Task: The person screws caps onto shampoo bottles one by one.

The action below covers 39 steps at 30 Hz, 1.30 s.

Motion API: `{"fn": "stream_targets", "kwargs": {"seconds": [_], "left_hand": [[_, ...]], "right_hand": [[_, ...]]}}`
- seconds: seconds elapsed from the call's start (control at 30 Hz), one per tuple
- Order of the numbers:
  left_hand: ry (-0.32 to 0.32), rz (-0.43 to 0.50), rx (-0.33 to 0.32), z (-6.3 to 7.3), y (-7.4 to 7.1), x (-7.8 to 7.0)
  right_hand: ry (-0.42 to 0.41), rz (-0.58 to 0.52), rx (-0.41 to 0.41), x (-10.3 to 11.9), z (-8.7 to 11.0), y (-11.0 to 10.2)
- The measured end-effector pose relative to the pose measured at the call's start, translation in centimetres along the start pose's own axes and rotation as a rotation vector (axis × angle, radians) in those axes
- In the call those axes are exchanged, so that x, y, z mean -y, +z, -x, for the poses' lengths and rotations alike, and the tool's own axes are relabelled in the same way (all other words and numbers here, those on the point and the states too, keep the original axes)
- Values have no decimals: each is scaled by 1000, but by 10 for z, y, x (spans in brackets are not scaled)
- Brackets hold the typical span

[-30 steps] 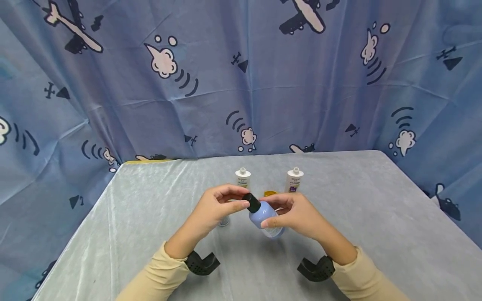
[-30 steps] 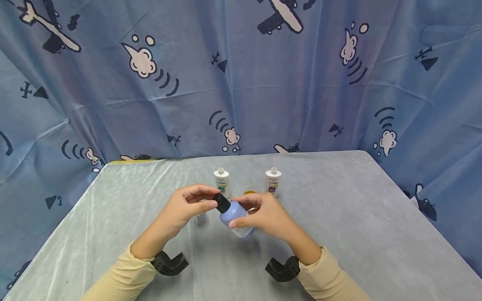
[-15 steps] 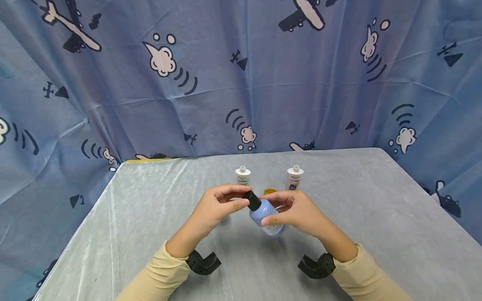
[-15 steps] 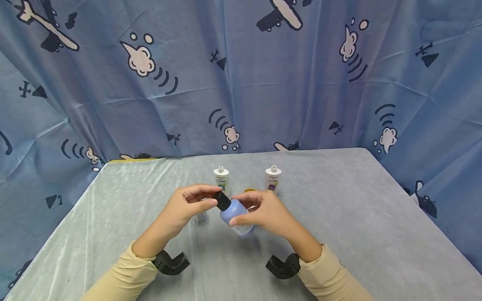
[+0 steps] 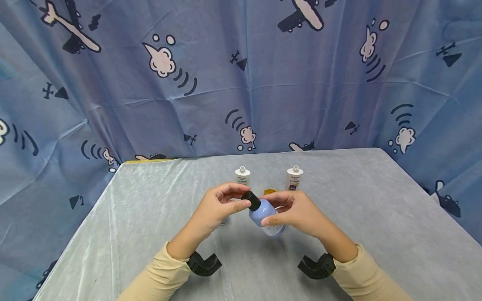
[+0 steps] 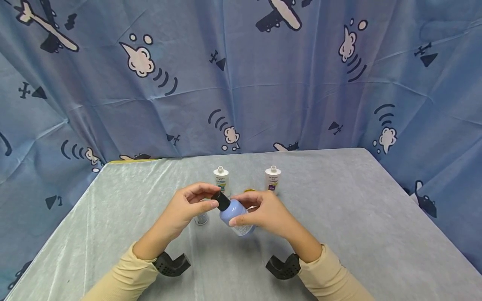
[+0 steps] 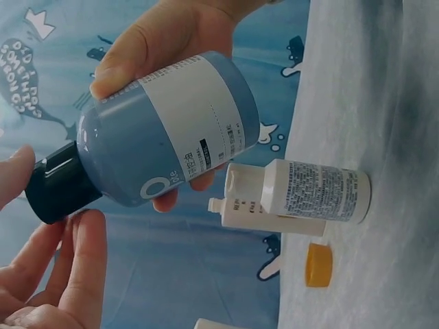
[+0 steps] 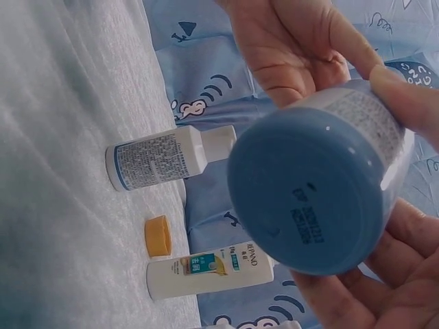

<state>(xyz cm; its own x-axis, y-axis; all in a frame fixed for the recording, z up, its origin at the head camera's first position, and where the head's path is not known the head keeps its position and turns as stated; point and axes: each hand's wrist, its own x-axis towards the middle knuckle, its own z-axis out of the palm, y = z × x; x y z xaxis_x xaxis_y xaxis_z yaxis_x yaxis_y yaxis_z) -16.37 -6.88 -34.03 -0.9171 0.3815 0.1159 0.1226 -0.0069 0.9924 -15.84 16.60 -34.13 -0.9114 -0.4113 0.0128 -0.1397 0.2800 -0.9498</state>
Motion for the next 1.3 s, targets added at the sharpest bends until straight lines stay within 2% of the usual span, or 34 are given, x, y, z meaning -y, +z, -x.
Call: {"fn": "stream_targets", "kwargs": {"seconds": [0.33,0.63,0.93,1.3], "left_hand": [[-11,-23,-11,0,0,1],[4,-28,22,1,0,-3],[47,-3,74,1,0,-4],[-16,-24,-21,2,3,-4]], "right_hand": [[-7,-2,1,0,0,0],[-19,-5,9,0,1,-1],[-16,-9,11,0,2,-3],[-32,-10,11,2,1,0]]}}
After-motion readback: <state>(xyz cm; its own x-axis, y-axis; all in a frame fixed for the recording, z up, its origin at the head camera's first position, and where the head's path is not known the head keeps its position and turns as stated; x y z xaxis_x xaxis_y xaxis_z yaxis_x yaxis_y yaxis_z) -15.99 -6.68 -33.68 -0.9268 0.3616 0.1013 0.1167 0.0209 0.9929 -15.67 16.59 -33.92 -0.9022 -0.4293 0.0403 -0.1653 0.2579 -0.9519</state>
